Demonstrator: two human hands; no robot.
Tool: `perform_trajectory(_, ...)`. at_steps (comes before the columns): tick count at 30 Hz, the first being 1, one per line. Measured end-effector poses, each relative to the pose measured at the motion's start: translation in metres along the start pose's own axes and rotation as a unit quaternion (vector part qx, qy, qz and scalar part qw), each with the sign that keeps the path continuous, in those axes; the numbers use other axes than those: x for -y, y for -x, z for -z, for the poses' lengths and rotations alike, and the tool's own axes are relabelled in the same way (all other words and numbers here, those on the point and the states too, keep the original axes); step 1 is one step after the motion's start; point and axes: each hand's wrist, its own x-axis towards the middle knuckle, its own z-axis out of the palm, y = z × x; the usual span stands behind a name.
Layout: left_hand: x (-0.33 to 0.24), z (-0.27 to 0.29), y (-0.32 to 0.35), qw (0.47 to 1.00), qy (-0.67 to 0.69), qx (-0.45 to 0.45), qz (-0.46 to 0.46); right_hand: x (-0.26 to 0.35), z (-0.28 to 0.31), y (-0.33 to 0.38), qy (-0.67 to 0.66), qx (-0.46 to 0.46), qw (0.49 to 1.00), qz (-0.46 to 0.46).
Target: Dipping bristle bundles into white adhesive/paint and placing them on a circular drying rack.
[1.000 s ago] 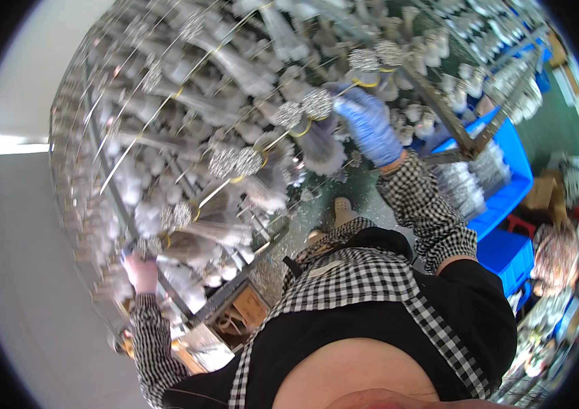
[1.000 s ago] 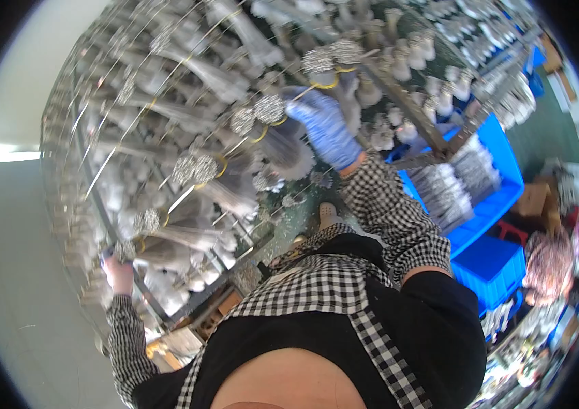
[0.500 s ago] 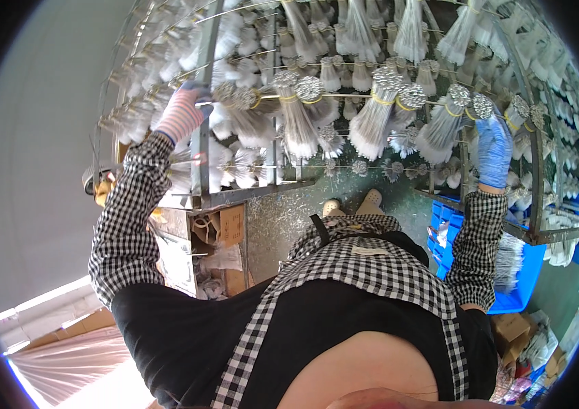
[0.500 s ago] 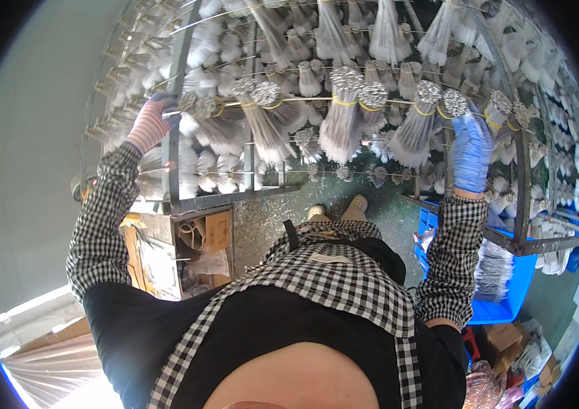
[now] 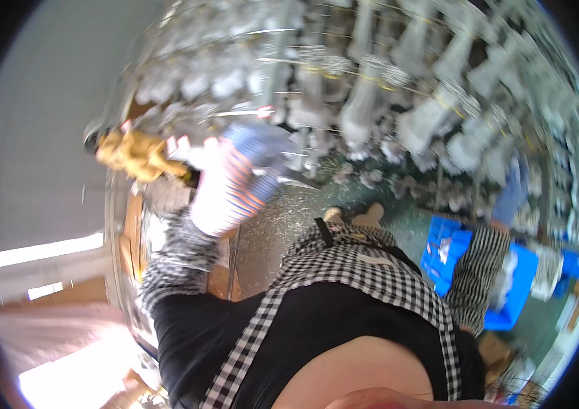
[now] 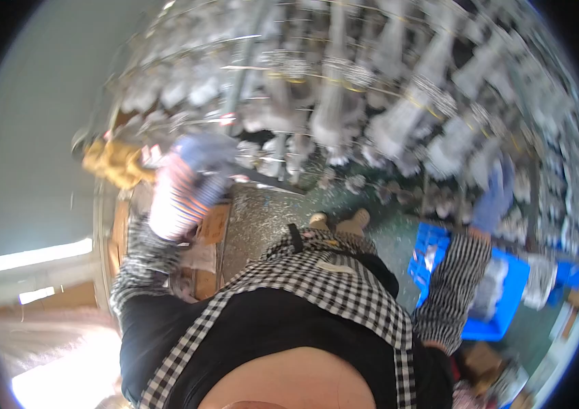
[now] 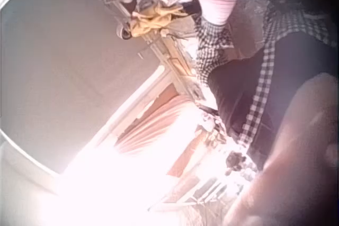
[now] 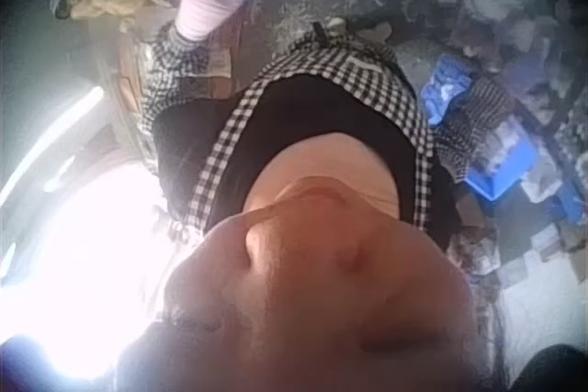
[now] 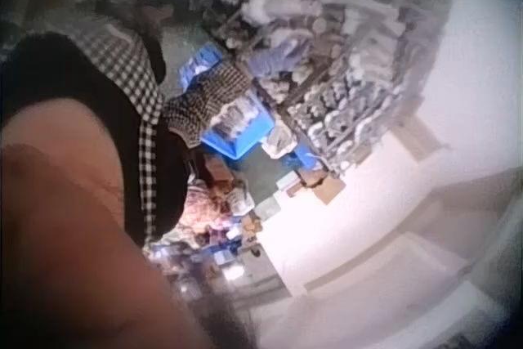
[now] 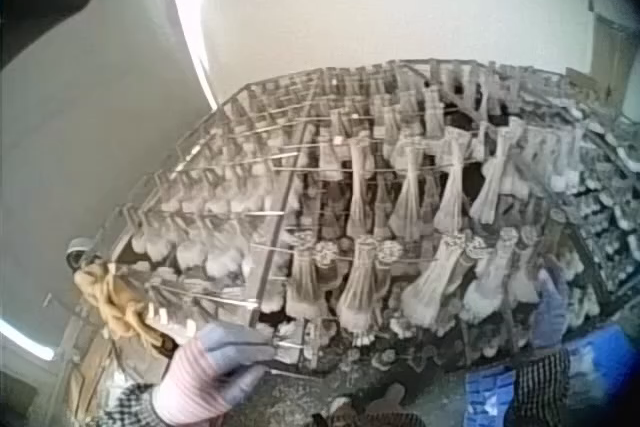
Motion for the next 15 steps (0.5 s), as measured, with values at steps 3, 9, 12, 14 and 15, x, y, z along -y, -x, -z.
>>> perform_trajectory(3,0.005,-0.034,0.05,0.998,0.049,-0.036,-0.014,0.046,-0.032,0.054,-0.047,0.036,0.998,0.035)
perform_trajectory(9,0.035,-0.041,0.172,0.874,-0.002,-0.411,0.26,0.054,-0.101,0.15,-0.065,0.273,0.958,0.054)
perform_trajectory(12,0.107,0.001,0.207,0.758,-0.278,-0.518,0.283,0.039,-0.119,0.183,-0.087,0.401,0.908,0.085)
perform_trajectory(14,0.178,0.002,0.223,0.72,-0.135,-0.523,0.435,0.053,-0.133,0.2,-0.12,0.484,0.865,0.066)
perform_trajectory(15,0.19,0.006,0.225,0.698,-0.042,-0.497,0.514,0.053,-0.138,0.205,-0.121,0.517,0.844,0.073)
